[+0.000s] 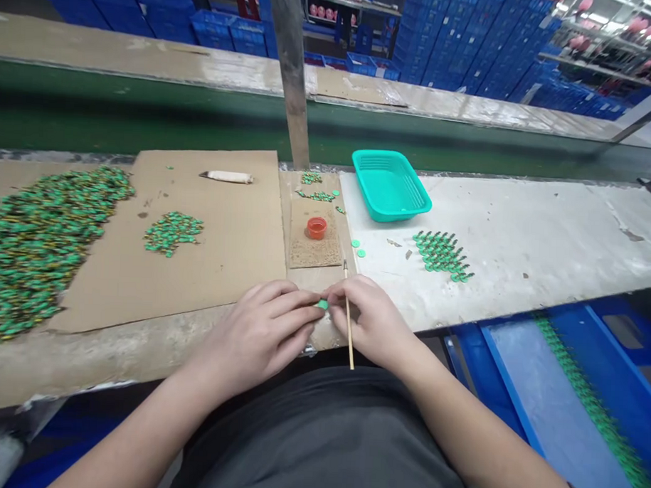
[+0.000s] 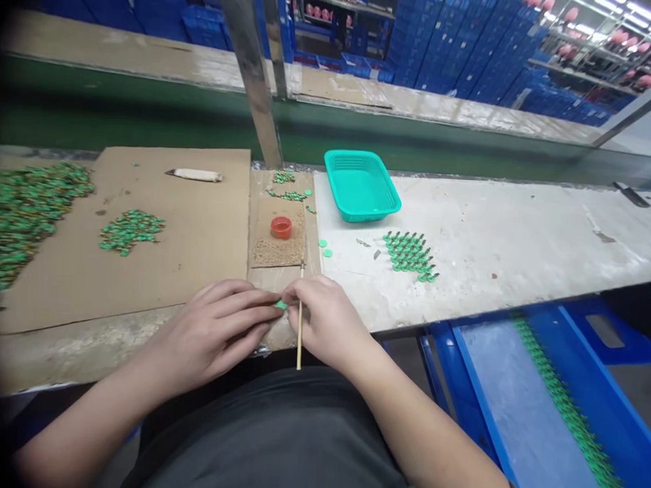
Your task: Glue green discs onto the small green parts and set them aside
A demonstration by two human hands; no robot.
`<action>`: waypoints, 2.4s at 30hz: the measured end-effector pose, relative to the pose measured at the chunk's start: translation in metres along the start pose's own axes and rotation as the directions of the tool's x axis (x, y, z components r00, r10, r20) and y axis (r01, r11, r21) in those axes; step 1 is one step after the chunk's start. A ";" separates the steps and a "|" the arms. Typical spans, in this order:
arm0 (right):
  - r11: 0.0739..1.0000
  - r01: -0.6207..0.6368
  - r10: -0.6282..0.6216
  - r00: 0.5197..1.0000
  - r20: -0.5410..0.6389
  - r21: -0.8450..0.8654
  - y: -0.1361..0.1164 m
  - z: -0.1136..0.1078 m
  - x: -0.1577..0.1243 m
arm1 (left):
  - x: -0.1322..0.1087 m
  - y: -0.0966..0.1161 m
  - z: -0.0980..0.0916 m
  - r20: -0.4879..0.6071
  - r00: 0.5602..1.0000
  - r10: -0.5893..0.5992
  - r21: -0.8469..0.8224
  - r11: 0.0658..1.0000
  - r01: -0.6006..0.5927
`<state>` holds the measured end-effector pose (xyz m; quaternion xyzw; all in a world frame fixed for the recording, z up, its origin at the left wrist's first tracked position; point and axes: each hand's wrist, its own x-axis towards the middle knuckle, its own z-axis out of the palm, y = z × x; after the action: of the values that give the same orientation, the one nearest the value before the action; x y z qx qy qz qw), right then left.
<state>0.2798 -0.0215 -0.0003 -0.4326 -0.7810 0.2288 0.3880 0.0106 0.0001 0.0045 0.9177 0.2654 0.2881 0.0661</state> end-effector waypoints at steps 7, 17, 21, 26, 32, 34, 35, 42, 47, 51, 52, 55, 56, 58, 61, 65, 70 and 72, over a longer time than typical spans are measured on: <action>0.999 -0.048 0.048 0.999 -0.010 0.022 0.002 0.010 -0.007 | -0.009 0.029 0.001 0.101 0.985 -0.137 0.145 0.982 0.122; 0.976 -0.158 0.176 0.977 -0.119 0.153 0.012 0.016 -0.025 | -0.074 -0.116 -0.144 -0.196 0.598 -0.777 0.434 0.478 0.764; 0.978 -0.131 0.151 0.982 -0.115 0.160 0.013 0.017 -0.024 | -0.077 -0.166 -0.181 -0.017 0.527 -0.850 0.498 0.450 0.742; 0.976 -0.139 0.160 0.980 -0.122 0.166 0.009 0.015 -0.020 | -0.077 -0.178 -0.175 0.080 0.510 -0.857 0.538 0.467 0.701; 0.981 -0.119 0.140 0.981 -0.134 0.151 -0.001 0.009 -0.013 | -0.082 -0.179 -0.176 0.070 0.507 -0.859 0.512 0.468 0.720; 0.983 -0.103 0.123 0.984 -0.132 0.150 -0.002 0.009 -0.012 | -0.082 -0.179 -0.175 0.045 0.487 -0.872 0.496 0.443 0.747; 0.984 -0.095 0.115 0.984 -0.136 0.149 -0.003 0.009 -0.012 | -0.082 -0.180 -0.174 0.027 0.472 -0.881 0.488 0.424 0.763; 0.985 -0.088 0.110 0.984 -0.144 0.146 -0.002 0.009 -0.014 | -0.070 -0.183 -0.160 -0.126 0.353 -0.927 0.424 0.271 0.864; 0.984 -0.071 0.095 0.985 -0.143 0.166 -0.002 0.007 -0.014 | -0.056 -0.155 -0.161 -0.272 0.452 -0.849 0.340 0.355 0.871; 0.982 -0.012 0.059 0.968 -0.244 0.189 -0.015 0.003 -0.011 | -0.047 -0.086 -0.141 -0.380 0.673 -0.635 0.272 0.619 0.737; 0.981 0.006 0.043 0.969 -0.242 0.196 -0.021 0.001 -0.009 | -0.044 -0.064 -0.132 -0.386 0.725 -0.570 0.256 0.689 0.678; 0.964 0.026 0.015 0.989 -0.150 0.265 -0.043 -0.004 0.000 | -0.029 -0.004 -0.103 -0.343 0.869 -0.356 0.188 0.881 0.435; 0.953 0.019 0.016 0.994 -0.112 0.302 -0.050 -0.005 0.005 | -0.021 0.013 -0.096 -0.296 0.928 -0.225 0.158 0.947 0.280; 0.925 0.012 0.012 0.998 -0.062 0.380 -0.060 -0.006 0.013 | -0.007 0.036 -0.085 -0.235 0.966 -0.112 0.118 0.983 0.143; 0.894 0.004 0.014 0.999 -0.037 0.448 -0.066 -0.006 0.019 | 0.006 0.052 -0.077 -0.179 0.982 -0.055 0.108 0.991 0.075; 0.879 -0.066 0.081 0.997 -0.012 0.472 -0.068 -0.008 0.018 | 0.000 0.052 -0.069 -0.145 0.989 0.005 0.131 0.991 0.014; 0.770 -0.322 0.273 0.947 0.171 0.551 -0.072 -0.009 0.016 | -0.009 0.046 -0.062 -0.106 0.993 0.056 0.197 0.980 -0.034; 0.641 -0.439 0.362 0.896 0.256 0.629 -0.072 -0.009 0.017 | -0.006 0.045 -0.063 -0.139 0.987 0.077 0.184 0.982 -0.051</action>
<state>0.2459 -0.0448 0.0623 -0.4120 -0.5484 0.5977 0.4149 -0.0090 -0.0433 0.0658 0.9045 0.2648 0.3312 -0.0457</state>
